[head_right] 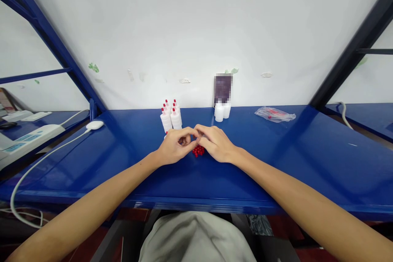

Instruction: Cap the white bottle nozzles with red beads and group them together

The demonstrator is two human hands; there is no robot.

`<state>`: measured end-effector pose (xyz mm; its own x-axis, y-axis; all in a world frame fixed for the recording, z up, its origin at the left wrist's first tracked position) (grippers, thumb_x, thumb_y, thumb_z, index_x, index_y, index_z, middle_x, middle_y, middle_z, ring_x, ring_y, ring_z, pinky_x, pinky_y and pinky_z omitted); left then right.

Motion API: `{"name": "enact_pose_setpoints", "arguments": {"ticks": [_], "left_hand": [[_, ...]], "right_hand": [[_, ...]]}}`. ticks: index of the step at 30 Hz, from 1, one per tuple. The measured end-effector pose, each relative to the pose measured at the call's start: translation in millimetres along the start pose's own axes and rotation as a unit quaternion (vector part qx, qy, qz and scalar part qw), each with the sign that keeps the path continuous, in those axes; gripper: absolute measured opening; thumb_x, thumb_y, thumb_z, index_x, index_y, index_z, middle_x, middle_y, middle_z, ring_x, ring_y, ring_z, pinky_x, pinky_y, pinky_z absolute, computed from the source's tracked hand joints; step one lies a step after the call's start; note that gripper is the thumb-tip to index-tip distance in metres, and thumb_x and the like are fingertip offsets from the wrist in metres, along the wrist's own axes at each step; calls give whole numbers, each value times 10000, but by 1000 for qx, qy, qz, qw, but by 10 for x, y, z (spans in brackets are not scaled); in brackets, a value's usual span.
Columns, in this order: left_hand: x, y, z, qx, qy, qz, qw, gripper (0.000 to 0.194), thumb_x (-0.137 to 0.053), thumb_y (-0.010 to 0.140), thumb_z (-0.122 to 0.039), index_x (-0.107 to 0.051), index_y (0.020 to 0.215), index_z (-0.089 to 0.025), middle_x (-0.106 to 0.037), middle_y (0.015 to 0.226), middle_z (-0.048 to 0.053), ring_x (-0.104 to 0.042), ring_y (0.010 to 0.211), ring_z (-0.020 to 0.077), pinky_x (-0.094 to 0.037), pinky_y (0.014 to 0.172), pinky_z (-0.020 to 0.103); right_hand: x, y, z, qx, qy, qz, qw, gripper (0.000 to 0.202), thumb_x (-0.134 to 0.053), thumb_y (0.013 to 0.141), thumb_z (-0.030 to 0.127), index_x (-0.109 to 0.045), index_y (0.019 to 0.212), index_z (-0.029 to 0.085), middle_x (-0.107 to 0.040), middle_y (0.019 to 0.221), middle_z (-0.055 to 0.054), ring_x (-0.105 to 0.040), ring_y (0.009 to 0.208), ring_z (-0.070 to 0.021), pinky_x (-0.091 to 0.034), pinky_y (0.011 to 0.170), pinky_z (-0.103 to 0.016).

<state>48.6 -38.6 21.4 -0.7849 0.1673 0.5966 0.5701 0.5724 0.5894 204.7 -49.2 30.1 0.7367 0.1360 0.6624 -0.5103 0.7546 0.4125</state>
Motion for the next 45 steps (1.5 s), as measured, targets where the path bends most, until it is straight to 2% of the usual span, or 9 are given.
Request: {"name": "enact_pose_setpoints", "arguments": {"ticks": [9,15,20,24,27,33,39,42,45], "left_hand": [[-15,1,-25,-26,46,25,998,156,-541,907,-235,-636,1014,-172,-404,545,-88,-364,479,47,-316,536,179],[42,3,-47,-29,87,58,994,191,-437,953,-262,-561,1067,-171,-440,566,-78,-404,491,71,-323,543,195],[473,13,57,-6,207,30,978,191,-442,925,-317,-555,972,-169,-532,602,-42,-459,519,97,-336,559,216],[866,6,192,62,330,66,940,168,-529,847,-320,-607,904,-183,-585,615,-26,-477,512,107,-317,565,236],[997,-2,244,98,354,81,926,171,-549,813,-323,-634,871,-186,-615,636,-13,-494,518,117,-310,560,244],[941,-22,311,116,371,123,913,201,-558,811,-364,-656,821,-188,-630,630,1,-506,504,127,-300,543,249],[812,6,147,63,367,26,928,224,-578,834,-357,-659,965,-194,-604,601,-21,-519,520,124,-329,565,241],[533,13,6,4,298,86,951,172,-562,852,-285,-666,953,-193,-616,642,-19,-537,558,110,-363,590,231],[234,-10,-37,-43,255,173,950,200,-522,878,-223,-657,1024,-200,-656,800,8,-578,652,117,-401,626,229]], "right_hand": [[8,-12,63,9,-54,-2,998,181,-389,838,259,-562,846,204,-582,695,8,-481,595,-154,-347,626,-283],[11,0,43,21,-35,-10,999,223,-401,933,352,-538,836,204,-576,688,16,-494,594,-143,-342,605,-268],[78,17,-127,-42,-54,-59,996,332,-413,965,459,-603,879,201,-516,591,37,-469,537,-128,-340,576,-265],[135,1,-236,-79,-45,-145,985,308,-647,816,496,-602,760,196,-473,527,53,-429,504,-117,-355,565,-269],[178,-25,-254,-70,-27,-197,977,267,-695,751,444,-596,749,197,-442,509,62,-420,496,-118,-354,563,-277],[187,-7,-295,-77,23,-156,985,204,-378,850,265,-570,856,197,-520,600,23,-503,577,-156,-383,606,-295],[126,50,-409,-110,-27,-92,989,211,-403,862,265,-597,906,194,-653,790,-13,-579,741,-181,-408,688,-296],[127,48,-468,-143,-39,-103,983,249,-434,885,327,-638,872,184,-690,842,-30,-605,788,-189,-415,723,-296],[127,44,-486,-160,-64,-98,980,304,-417,909,374,-647,850,182,-680,787,-23,-602,746,-182,-408,721,-293]]}}
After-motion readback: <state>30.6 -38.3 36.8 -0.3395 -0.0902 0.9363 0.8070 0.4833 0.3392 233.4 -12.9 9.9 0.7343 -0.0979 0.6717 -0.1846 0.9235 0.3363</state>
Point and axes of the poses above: each hand's wrist, its own y-axis towards the middle knuckle, its own x-axis out of the back of the hand, z = x × y, the point moved 3 cm from there along y, towards the middle knuckle
